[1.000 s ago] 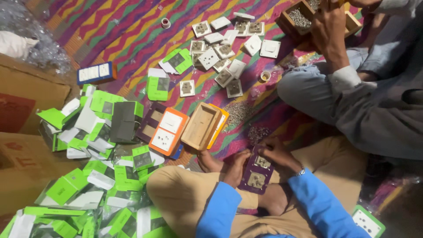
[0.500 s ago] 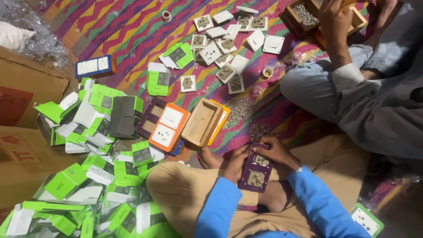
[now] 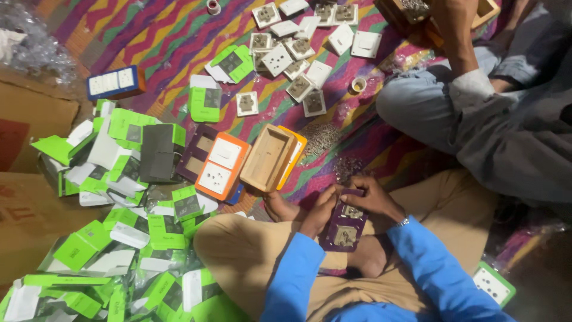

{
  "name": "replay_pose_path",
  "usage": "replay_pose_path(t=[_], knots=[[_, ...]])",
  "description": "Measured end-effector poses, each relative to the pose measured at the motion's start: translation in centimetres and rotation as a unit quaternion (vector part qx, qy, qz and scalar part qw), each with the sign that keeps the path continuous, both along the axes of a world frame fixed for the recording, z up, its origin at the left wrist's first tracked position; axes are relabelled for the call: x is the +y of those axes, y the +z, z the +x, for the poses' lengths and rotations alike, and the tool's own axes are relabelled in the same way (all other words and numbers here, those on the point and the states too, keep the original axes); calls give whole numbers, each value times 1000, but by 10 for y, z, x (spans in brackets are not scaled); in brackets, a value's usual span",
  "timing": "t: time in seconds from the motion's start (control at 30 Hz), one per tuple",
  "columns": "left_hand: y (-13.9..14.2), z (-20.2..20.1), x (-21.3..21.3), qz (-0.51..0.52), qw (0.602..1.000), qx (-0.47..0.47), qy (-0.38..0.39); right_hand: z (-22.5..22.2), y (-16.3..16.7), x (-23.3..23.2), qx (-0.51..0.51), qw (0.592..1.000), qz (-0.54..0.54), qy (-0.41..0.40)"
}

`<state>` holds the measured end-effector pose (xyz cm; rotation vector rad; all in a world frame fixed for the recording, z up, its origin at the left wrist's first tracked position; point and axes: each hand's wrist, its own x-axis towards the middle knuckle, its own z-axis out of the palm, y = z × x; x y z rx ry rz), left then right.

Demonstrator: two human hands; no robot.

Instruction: The person sits cross-legged on a mat and assembles electrical socket units by hand. They pick up a purple socket backplate, insert metal terminals and screws, and attach a white faceplate. The person repeats this process for multiple units, handling screws and components from piles on the floor.

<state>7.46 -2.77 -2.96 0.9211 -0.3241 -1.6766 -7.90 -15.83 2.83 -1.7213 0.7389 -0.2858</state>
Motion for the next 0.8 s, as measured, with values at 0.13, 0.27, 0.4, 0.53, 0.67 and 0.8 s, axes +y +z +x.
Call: replay_pose_path(t=[0.13, 0.27, 0.4, 0.53, 0.67, 0.8], knots=[[-5, 0, -5, 27, 992, -119, 14, -3, -5, 0, -131, 989, -60, 37], [-12, 0, 1, 26, 987, -132, 89, -9, -20, 2, -100, 995, 15, 1], [-18, -14, 0, 18, 989, -113, 91, -9, -39, 4, -37, 995, 40, -89], [-22, -26, -2, 145, 978, 52, 138, -5, -48, 4, 40, 995, 36, -90], [-26, -22, -2, 69, 993, -34, 91, -5, -49, 5, -26, 986, 118, -110], [-30, -17, -3, 63, 989, -113, 76, -6, -52, -2, 89, 958, 232, -143]])
